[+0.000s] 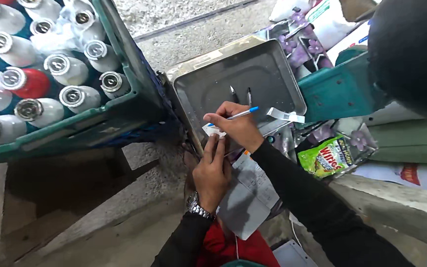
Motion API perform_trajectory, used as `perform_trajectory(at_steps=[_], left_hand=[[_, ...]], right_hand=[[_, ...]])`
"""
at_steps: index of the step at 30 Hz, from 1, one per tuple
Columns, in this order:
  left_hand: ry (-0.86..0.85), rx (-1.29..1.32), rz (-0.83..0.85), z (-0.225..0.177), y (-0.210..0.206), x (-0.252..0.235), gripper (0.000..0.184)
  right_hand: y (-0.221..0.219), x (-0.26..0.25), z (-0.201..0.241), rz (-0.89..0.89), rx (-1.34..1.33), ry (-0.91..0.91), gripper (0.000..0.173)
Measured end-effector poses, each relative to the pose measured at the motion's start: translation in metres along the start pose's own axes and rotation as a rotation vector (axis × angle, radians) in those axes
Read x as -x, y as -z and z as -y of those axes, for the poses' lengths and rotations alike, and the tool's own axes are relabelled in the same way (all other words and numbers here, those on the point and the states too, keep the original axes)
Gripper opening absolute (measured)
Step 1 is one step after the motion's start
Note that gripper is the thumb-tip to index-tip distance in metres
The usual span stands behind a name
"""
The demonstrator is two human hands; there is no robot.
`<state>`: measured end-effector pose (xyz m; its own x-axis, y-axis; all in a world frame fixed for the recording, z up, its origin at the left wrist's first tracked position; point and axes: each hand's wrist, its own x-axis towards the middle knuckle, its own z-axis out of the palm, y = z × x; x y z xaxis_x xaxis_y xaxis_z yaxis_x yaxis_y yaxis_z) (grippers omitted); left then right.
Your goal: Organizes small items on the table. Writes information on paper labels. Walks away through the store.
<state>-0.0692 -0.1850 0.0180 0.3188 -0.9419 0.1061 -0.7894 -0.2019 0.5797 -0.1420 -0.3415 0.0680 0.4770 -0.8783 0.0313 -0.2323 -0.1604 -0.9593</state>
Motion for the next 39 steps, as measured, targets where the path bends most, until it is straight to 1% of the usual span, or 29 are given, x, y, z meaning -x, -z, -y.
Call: perform_trajectory(at_steps=[5, 11, 18, 23, 34, 39], left_hand=[[-0.017, 0.033, -0.039, 0.0018, -0.0044, -0.0001, 0.053], [-0.026, 0.035, -0.041, 0.0023, -0.0038, -0.0004, 0.052], [-0.031, 0.019, -0.044, 0.0019, -0.0028, -0.0004, 0.053], [-0.028, 0.037, -0.059, 0.0018, -0.0037, -0.0004, 0.053], [-0.02, 0.048, -0.061, 0.0016, -0.0047, -0.0002, 0.053], [-0.02, 0.045, -0.053, 0.0018, -0.0038, -0.0001, 0.054]], right_hand=[[-0.0014, -0.0067, -0.0028, 0.012, 0.058, 0.009, 0.028], [-0.0041, -0.0054, -0.0027, 0.031, 0.096, 0.037, 0.026], [-0.0044, -0.006, -0.003, 0.034, 0.073, 0.045, 0.026], [-0.0036, -0.0059, -0.0033, 0.022, 0.123, 0.066, 0.026], [-0.002, -0.0053, -0.0035, 0.013, 0.09, 0.017, 0.025], [-0.0016, -0.0057, -0.0045, 0.01, 0.077, 0.027, 0.025]])
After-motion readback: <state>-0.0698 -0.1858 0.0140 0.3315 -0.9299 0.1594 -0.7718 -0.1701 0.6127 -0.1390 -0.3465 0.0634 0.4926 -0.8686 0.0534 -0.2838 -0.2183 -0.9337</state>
